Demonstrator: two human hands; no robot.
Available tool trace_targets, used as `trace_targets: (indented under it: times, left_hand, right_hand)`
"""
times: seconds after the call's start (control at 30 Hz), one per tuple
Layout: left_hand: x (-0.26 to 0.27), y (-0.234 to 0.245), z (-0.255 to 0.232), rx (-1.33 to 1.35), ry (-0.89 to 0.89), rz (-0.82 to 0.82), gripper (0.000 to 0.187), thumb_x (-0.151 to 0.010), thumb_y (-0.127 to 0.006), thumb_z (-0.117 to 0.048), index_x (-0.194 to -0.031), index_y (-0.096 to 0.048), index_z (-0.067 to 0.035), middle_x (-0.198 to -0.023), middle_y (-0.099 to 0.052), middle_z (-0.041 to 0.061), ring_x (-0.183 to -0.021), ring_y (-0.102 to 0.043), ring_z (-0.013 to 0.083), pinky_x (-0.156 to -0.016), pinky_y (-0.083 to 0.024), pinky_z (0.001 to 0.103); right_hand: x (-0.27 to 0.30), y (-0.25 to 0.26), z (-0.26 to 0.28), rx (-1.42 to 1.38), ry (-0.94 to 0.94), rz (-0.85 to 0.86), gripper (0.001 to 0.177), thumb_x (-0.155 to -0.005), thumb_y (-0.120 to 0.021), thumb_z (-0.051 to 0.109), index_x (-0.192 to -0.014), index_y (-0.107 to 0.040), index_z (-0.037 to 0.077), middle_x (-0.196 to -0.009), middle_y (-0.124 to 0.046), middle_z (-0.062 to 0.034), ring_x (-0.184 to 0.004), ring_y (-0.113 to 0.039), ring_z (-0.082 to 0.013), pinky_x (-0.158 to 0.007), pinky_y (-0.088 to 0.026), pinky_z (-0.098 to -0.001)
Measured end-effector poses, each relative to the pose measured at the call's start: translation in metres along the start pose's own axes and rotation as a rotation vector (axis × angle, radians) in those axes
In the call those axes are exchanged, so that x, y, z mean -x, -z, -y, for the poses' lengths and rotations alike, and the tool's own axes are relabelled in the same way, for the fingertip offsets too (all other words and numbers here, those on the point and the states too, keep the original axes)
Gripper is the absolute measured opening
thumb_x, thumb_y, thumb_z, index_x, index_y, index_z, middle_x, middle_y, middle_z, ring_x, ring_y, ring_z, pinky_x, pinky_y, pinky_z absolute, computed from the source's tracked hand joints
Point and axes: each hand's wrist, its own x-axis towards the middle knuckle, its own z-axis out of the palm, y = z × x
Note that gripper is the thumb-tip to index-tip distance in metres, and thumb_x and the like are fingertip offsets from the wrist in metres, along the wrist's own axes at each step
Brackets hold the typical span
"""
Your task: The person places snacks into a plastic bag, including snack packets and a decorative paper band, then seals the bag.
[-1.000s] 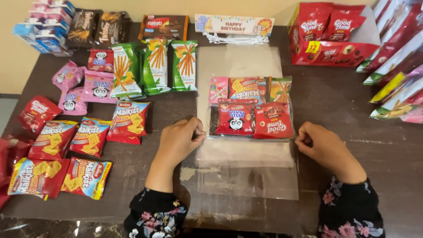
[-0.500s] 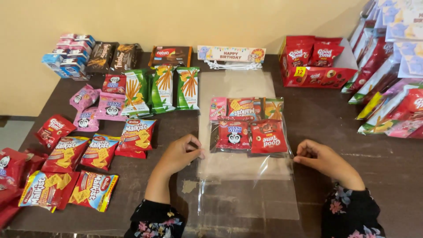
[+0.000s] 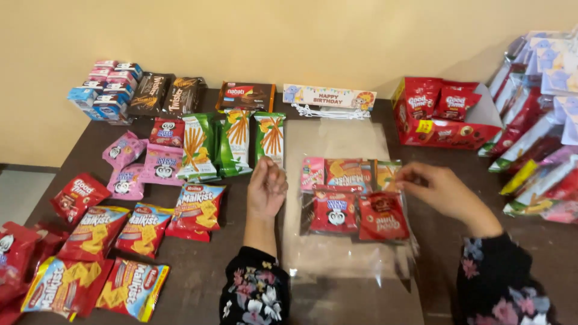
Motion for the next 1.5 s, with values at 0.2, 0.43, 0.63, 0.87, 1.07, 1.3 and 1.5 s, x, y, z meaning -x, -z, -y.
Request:
trace_targets:
  times: [0.2,0.43,0.63,0.87,1.07,1.3,1.5]
  left_hand:
    - [-0.006,0.006,-0.01,0.14,-0.007,-0.226,0.032,-0.106,-0.052,-0.045,-0.102,-0.062,-0.015,-0.062,-0.044,-0.003,-0.05,-0.045,0.0138,-0.043,-0.036,0.022]
    - [-0.009,-0.007,-0.009,0.254,-0.073,-0.343,0.035,-0.104,-0.051,-0.047,-0.101,-0.065,-0.015,-0.059,-0.039,-0.005,-0.047,-0.041,0.0131,-0.04,-0.034,0.023]
    - [-0.009,-0.016,-0.008,0.265,-0.112,-0.416,0.032,-0.103,-0.053,-0.045,-0.102,-0.066,-0.016,-0.056,-0.035,-0.006,-0.047,-0.039,0.012,-0.04,-0.033,0.023]
    - [-0.009,-0.017,-0.006,0.257,-0.123,-0.42,0.032,-0.103,-0.053,-0.044,-0.103,-0.065,-0.014,-0.055,-0.035,-0.005,-0.047,-0.041,0.0126,-0.041,-0.035,0.023]
    - [-0.009,-0.021,-0.005,0.247,-0.127,-0.42,0.031,-0.103,-0.052,-0.042,-0.103,-0.065,-0.014,-0.054,-0.035,-0.005,-0.047,-0.041,0.0121,-0.042,-0.035,0.022]
    - [-0.01,-0.024,-0.006,0.235,-0.137,-0.419,0.031,-0.104,-0.048,-0.04,-0.103,-0.064,-0.014,-0.053,-0.036,-0.006,-0.046,-0.043,0.011,-0.042,-0.036,0.021]
    - [-0.01,-0.024,-0.006,0.244,-0.141,-0.4,0.032,-0.104,-0.049,-0.04,-0.103,-0.065,-0.013,-0.052,-0.039,-0.005,-0.046,-0.045,0.0114,-0.042,-0.038,0.021]
  right_hand:
    - [-0.125,-0.01,0.046,0.442,0.166,0.002,0.028,-0.092,-0.07,0.041,-0.109,-0.077,0.021,-0.1,-0.08,-0.0126,-0.104,-0.072,-0.0394,-0.092,-0.056,-0.0489]
    - [-0.316,-0.103,-0.029,0.706,0.321,-0.141,0.022,-0.096,-0.066,0.031,-0.111,-0.076,0.02,-0.098,-0.077,-0.0081,-0.098,-0.075,-0.0336,-0.092,-0.058,-0.0435]
    - [-0.319,-0.119,-0.023,0.752,0.342,-0.421,0.012,-0.089,-0.075,0.038,-0.096,-0.075,0.028,-0.086,-0.07,0.0023,-0.092,-0.073,-0.0248,-0.084,-0.062,-0.0397]
    - [-0.293,-0.107,-0.006,0.769,0.396,-0.439,0.008,-0.088,-0.079,0.036,-0.089,-0.075,0.029,-0.083,-0.071,0.006,-0.088,-0.073,-0.0193,-0.082,-0.061,-0.035]
    - [-0.29,-0.092,0.007,0.657,0.522,-0.515,0.008,-0.093,-0.068,0.024,-0.09,-0.061,0.02,-0.075,-0.066,-0.006,-0.077,-0.072,-0.0295,-0.073,-0.059,-0.0431]
    - [-0.313,-0.061,0.024,0.421,0.048,-0.358,0.018,-0.1,-0.058,0.037,-0.114,-0.064,0.028,-0.109,-0.061,-0.0041,-0.105,-0.07,-0.033,-0.092,-0.056,-0.0481]
    - [-0.334,-0.067,0.011,0.483,0.058,-0.447,0.011,-0.098,-0.071,0.031,-0.107,-0.076,0.03,-0.102,-0.061,-0.0048,-0.099,-0.072,-0.0363,-0.086,-0.06,-0.0488]
